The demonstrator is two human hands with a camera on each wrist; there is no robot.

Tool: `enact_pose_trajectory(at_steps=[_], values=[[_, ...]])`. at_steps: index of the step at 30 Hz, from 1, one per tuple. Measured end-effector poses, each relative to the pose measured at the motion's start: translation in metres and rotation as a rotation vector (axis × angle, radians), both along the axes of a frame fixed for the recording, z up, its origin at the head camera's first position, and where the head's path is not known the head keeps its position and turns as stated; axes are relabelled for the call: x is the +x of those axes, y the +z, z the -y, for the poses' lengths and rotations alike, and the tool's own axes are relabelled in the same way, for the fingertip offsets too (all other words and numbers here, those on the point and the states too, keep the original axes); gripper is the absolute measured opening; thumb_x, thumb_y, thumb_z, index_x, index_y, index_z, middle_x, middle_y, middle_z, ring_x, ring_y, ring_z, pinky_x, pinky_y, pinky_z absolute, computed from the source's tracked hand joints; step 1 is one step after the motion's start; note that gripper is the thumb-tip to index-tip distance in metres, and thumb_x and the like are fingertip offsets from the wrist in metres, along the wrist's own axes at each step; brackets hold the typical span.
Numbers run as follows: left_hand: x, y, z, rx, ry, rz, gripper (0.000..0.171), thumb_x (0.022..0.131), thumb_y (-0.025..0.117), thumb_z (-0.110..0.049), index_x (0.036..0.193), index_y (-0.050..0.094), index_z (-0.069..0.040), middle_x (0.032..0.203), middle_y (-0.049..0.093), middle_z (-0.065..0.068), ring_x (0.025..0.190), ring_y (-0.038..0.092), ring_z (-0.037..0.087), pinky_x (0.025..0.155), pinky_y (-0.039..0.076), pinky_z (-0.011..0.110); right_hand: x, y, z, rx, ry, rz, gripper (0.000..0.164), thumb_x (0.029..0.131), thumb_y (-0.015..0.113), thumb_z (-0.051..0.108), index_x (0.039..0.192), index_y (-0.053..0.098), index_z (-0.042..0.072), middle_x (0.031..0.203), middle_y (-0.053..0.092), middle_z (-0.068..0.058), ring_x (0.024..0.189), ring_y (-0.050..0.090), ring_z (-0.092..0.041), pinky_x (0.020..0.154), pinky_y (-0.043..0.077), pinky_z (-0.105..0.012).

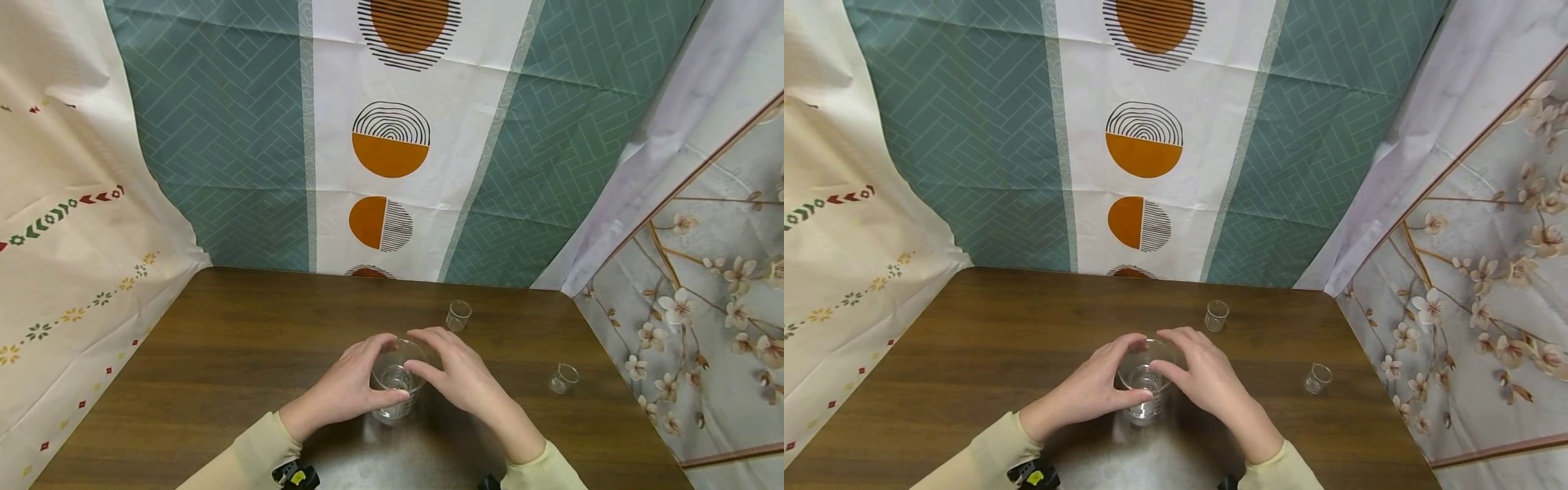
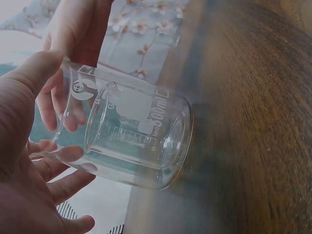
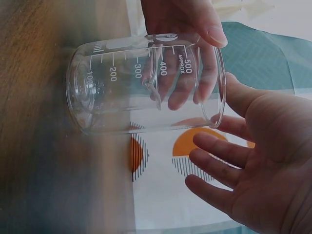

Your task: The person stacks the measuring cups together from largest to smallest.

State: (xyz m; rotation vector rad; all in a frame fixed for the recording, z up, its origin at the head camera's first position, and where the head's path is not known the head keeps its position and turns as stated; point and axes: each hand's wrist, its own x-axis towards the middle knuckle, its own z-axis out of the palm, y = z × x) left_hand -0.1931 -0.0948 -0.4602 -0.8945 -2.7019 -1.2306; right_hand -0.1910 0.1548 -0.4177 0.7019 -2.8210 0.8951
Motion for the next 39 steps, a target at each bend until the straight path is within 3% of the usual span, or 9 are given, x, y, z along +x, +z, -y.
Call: enact_pose_trajectory(at_steps=[15,39], values=[[0.0,-0.001,0.0,0.001,0.007,-0.002,0.088,0.088,0.091,-0.054,0.156,0.05,-0.014,0.149,0.063,0.003,0.142,0.056,0.034,0.118,0.042,0.062,-0.001,-0.002,-0.005,0.012,-0.013,-0.015,0.063,0.103,0.078,0.047,0.159,0.059,0.024,0.159,0.059,0.002,0.15,0.052,-0.026,0.116,0.047,-0.059],[0.001,-0.001,0.0,0.008,0.006,0.01,0.09,0.089,0.091,-0.055,0.157,0.049,-0.013,0.15,0.062,0.004,0.141,0.056,0.033,0.118,0.041,0.063,-0.002,-0.008,-0.012,0.026,-0.046,-0.025,0.062,0.104,0.077,0.048,0.158,0.06,0.023,0.159,0.059,0.001,0.152,0.049,-0.026,0.117,0.046,-0.06]])
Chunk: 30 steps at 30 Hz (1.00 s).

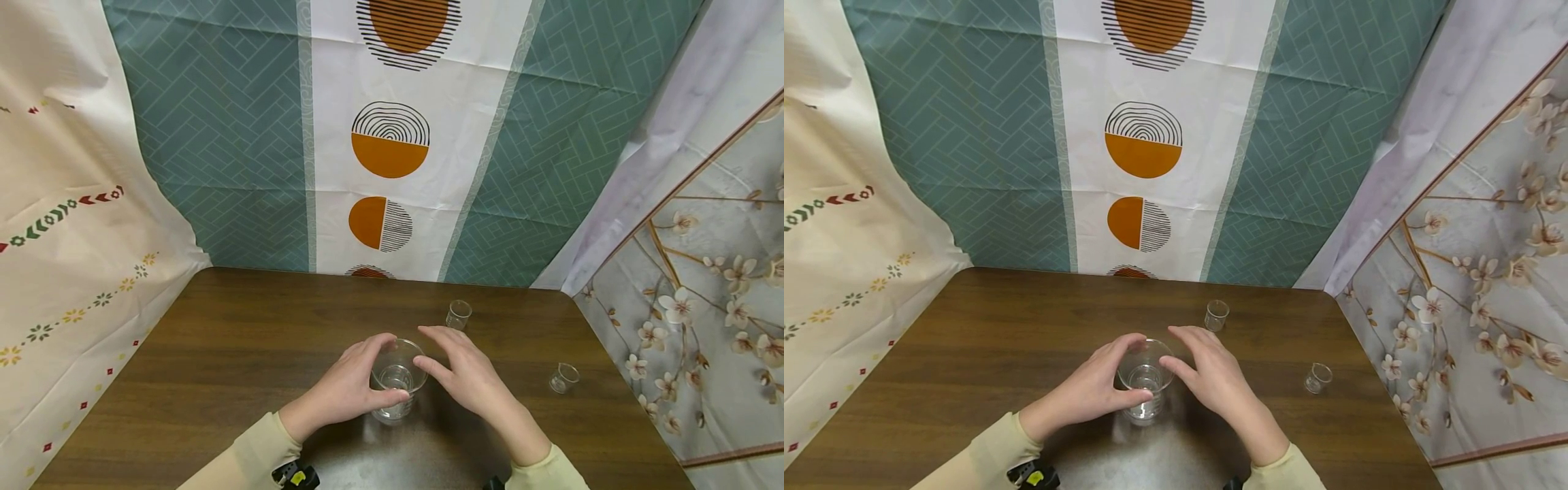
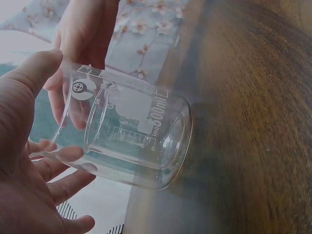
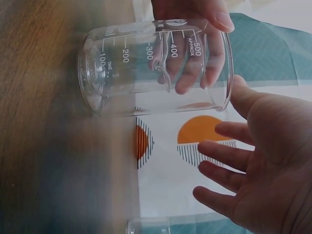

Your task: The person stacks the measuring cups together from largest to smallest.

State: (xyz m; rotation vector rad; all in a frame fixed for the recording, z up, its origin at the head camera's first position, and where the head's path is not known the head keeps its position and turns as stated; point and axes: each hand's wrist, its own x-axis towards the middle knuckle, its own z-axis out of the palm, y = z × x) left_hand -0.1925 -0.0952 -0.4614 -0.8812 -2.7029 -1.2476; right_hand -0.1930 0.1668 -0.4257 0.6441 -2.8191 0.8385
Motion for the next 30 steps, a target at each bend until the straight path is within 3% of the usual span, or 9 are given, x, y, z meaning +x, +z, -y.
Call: enact_pose_trajectory(at_steps=[30], values=[[0.0001,0.0009,0.0008,0.013,-0.008,-0.007,0.091,0.088,0.091,-0.054,0.156,0.05,-0.011,0.147,0.064,0.004,0.138,0.058,0.032,0.118,0.04,0.063,-0.0065,0.0011,-0.0063,0.014,-0.054,-0.023,0.066,0.105,0.075,0.048,0.16,0.058,0.015,0.168,0.051,-0.007,0.16,0.038,-0.035,0.119,0.041,-0.066]])
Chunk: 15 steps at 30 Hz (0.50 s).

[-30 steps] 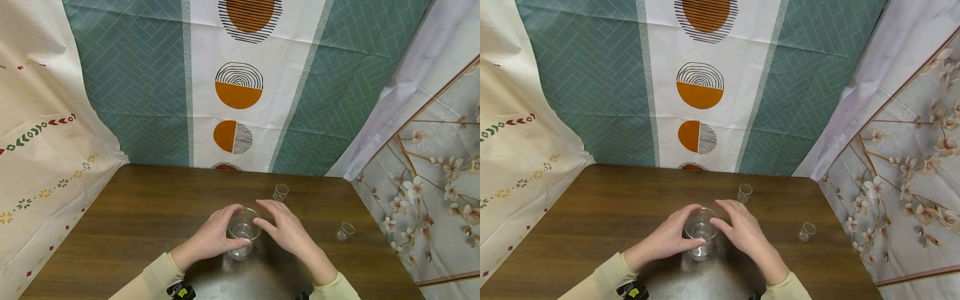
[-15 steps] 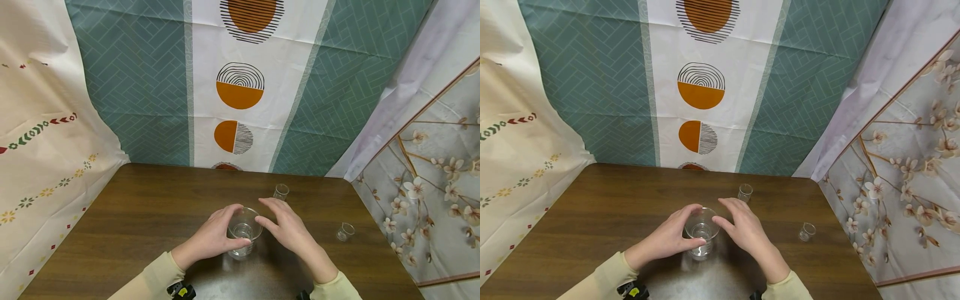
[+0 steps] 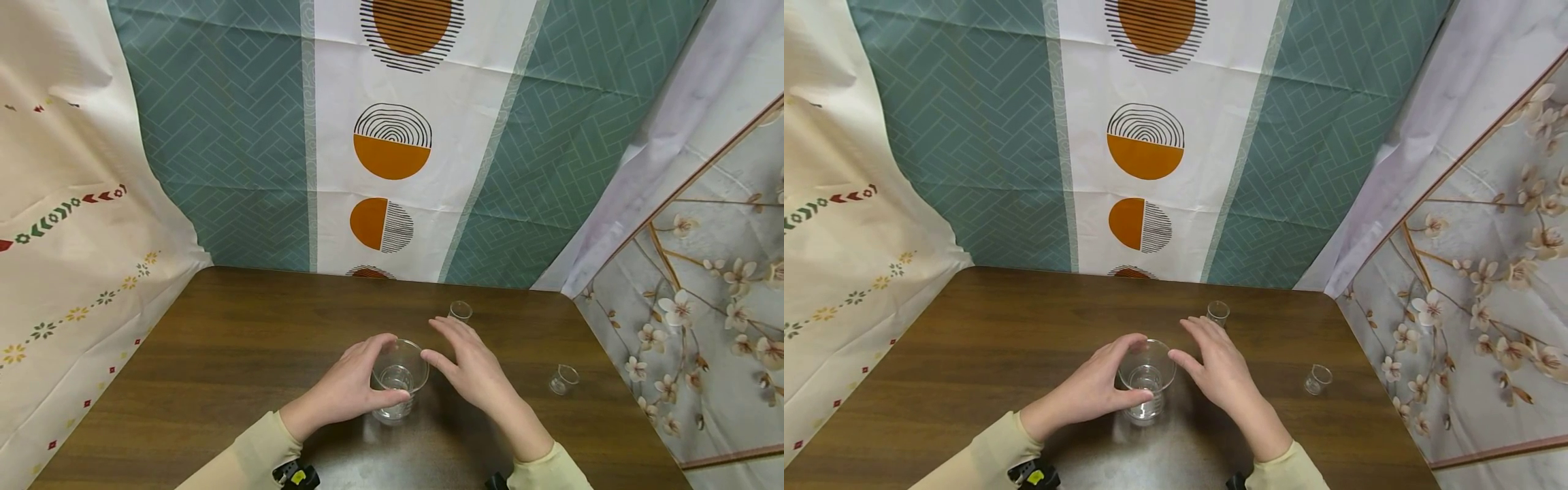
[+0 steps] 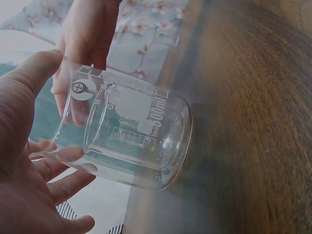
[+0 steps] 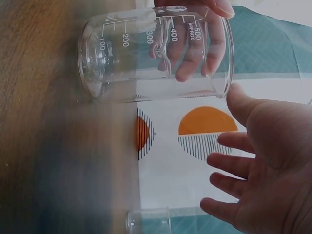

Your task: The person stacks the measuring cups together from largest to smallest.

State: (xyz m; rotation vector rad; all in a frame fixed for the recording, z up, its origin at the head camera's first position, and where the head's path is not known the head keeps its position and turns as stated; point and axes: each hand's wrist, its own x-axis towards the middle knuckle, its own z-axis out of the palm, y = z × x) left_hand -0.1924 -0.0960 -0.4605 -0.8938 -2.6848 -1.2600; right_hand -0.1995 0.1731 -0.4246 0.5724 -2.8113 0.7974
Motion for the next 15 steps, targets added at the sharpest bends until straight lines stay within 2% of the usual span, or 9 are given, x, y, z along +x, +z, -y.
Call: enact_pose_trajectory(at_steps=[6,15], values=[[-0.0004,-0.0006,0.0001,0.004,-0.001,-0.003,0.091,0.088,0.092,-0.054,0.156,0.05,-0.01,0.147,0.064,0.004,0.138,0.058,0.033,0.117,0.042,0.063,-0.0014,-0.0015,-0.0015,-0.002,-0.019,0.009,0.068,0.105,0.074,0.049,0.161,0.057,0.014,0.169,0.049,-0.008,0.162,0.035,-0.036,0.12,0.039,-0.068],[-0.0002,-0.0005,-0.0003,0.003,0.005,-0.004,0.09,0.087,0.092,-0.053,0.155,0.051,-0.01,0.147,0.064,0.003,0.138,0.058,0.032,0.117,0.042,0.061,-0.0034,-0.0034,-0.0031,-0.003,-0.04,-0.024,0.069,0.104,0.076,0.049,0.161,0.057,0.013,0.169,0.049,-0.01,0.161,0.037,-0.038,0.119,0.039,-0.069]])
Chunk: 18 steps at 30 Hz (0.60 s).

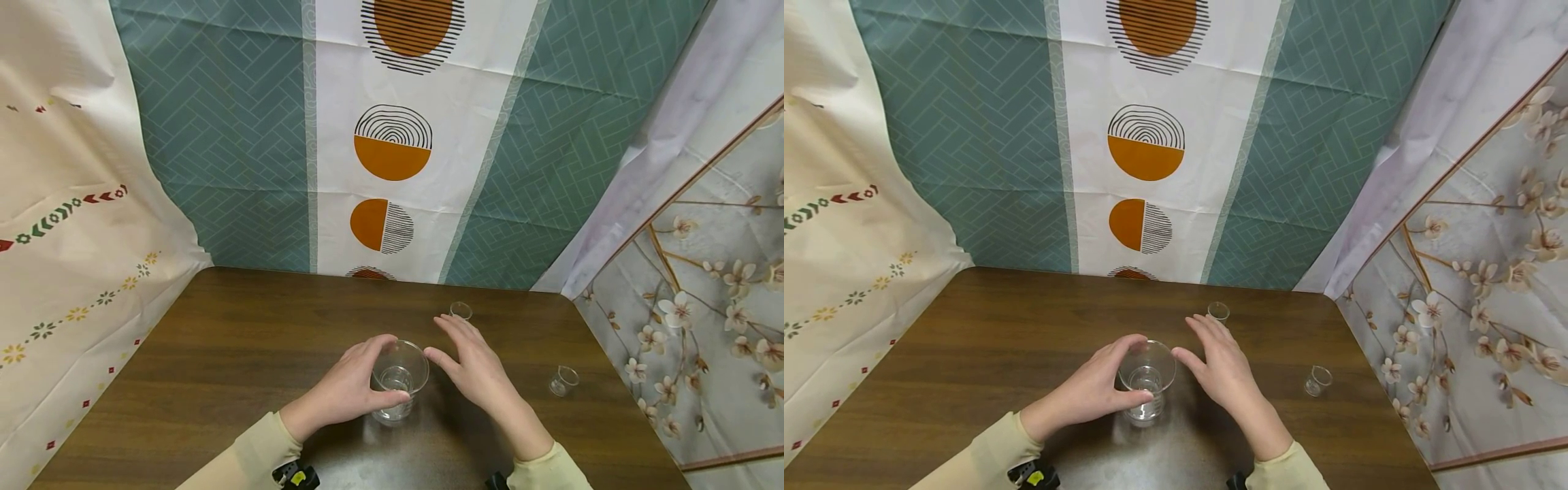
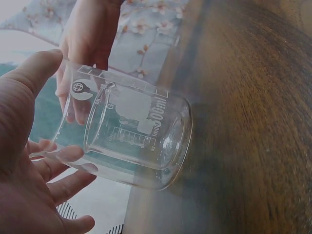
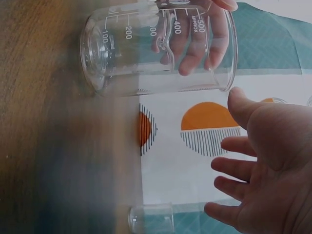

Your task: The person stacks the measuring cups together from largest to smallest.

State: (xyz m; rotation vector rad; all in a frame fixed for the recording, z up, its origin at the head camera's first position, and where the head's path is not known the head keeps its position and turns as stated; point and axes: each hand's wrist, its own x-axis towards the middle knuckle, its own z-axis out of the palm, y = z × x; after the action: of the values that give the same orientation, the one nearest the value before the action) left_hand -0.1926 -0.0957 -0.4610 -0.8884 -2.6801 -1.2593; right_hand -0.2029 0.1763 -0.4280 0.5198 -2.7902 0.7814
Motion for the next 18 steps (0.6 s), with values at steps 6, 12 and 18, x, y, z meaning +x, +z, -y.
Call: enact_pose_trajectory(at_steps=[6,12,18], values=[[-0.0005,-0.0005,-0.0003,-0.002,0.004,-0.006,0.09,0.087,0.092,-0.053,0.155,0.051,-0.011,0.146,0.065,0.003,0.138,0.058,0.031,0.117,0.042,0.06,-0.0018,-0.0014,-0.0015,0.001,-0.011,0.01,0.069,0.105,0.075,0.048,0.161,0.056,0.012,0.169,0.049,-0.01,0.161,0.035,-0.037,0.12,0.038,-0.069],[-0.0012,-0.0009,-0.0006,-0.005,0.005,-0.015,0.088,0.087,0.092,-0.053,0.154,0.051,-0.012,0.145,0.065,0.003,0.137,0.058,0.031,0.117,0.042,0.06,-0.0039,-0.0027,-0.0042,0.002,-0.024,0.022,0.071,0.105,0.074,0.049,0.162,0.055,0.012,0.17,0.048,-0.012,0.162,0.034,-0.037,0.121,0.037,-0.069],[-0.0011,-0.0013,-0.0011,-0.006,0.008,-0.008,0.087,0.087,0.092,-0.053,0.154,0.052,-0.015,0.145,0.065,0.003,0.137,0.058,0.031,0.116,0.043,0.06,-0.0051,-0.0046,-0.0063,0.01,-0.042,0.051,0.072,0.105,0.075,0.048,0.164,0.052,0.012,0.171,0.045,-0.015,0.163,0.032,-0.038,0.121,0.036,-0.07]])
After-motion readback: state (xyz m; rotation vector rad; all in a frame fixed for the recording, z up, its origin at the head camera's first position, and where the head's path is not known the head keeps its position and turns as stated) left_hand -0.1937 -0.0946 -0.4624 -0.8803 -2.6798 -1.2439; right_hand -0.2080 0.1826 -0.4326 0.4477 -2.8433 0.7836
